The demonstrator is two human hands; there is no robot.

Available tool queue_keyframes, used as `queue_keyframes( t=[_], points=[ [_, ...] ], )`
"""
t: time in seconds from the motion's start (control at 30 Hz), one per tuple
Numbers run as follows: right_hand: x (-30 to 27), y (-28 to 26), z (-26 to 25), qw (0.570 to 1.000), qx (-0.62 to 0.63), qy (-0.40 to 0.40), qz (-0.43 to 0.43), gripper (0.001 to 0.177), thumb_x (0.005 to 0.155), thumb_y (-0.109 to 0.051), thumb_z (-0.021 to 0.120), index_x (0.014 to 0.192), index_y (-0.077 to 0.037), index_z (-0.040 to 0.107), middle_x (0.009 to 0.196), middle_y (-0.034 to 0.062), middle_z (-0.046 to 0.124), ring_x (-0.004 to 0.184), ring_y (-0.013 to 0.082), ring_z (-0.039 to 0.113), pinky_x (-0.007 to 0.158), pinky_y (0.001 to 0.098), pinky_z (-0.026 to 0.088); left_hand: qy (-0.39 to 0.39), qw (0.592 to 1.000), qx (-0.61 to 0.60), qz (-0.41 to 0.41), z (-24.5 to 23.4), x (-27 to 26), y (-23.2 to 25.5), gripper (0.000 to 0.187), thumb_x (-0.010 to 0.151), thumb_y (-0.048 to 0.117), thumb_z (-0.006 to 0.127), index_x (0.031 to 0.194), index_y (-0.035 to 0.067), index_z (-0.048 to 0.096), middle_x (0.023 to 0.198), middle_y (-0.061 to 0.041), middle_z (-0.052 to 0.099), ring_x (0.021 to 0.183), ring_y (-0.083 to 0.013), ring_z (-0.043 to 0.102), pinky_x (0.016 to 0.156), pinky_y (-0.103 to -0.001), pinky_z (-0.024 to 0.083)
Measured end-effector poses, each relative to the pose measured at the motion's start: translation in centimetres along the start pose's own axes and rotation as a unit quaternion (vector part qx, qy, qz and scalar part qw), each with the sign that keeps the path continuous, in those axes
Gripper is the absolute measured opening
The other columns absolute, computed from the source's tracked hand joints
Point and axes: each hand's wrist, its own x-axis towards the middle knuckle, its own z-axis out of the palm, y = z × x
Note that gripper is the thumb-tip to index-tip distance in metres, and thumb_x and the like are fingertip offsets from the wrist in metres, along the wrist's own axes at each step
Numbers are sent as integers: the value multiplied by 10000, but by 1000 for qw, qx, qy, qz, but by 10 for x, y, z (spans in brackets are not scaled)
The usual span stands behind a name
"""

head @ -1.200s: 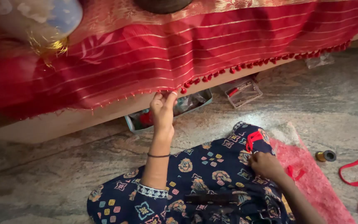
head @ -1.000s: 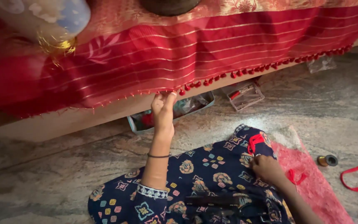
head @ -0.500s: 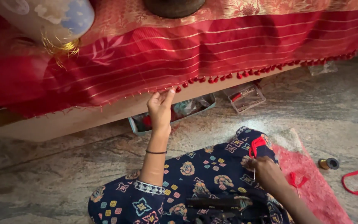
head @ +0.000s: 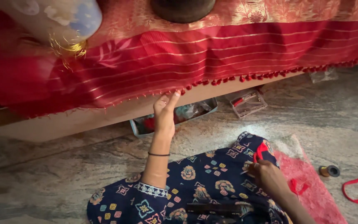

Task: Sewing red decorative tassels onto the border of a red and gold sari.

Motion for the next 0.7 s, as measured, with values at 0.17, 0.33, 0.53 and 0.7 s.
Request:
queue_keyframes(
  t=[0.17,0.33,0.53,0.7],
  points=[
    [17,-15,0,951,73,253,-165,124,731,-122,730,845,-73,733,880,135,703,793,344,703,690,421,555,31,999,-5,-18,-5,-5,-2,185,924,114,748,1087,25,751,1074,-26,757,1025,-120,662,977,-298,481],
    [36,-103,-68,919,274,239,-151,143,834,-34,711,963,-71,758,896,91,744,703,224,740,623,344,581,49,998,41,9,-24,-28,-4,109,976,66,781,995,-23,722,1032,-78,751,963,-130,666,932,-292,514],
    [54,-201,-132,857,384,211,-271,241,895,-1,699,1122,-68,744,947,82,791,793,149,796,677,288,630,50,992,115,30,4,-55,53,140,953,85,715,1026,-34,726,1018,-62,775,929,-86,708,869,-228,551],
    [65,-234,-145,811,290,360,-359,154,909,58,697,1036,-20,738,998,132,757,893,249,765,744,333,601,45,952,288,91,15,-66,89,65,937,39,704,965,-17,723,926,-56,759,858,-87,690,795,-226,551]
  ],
)
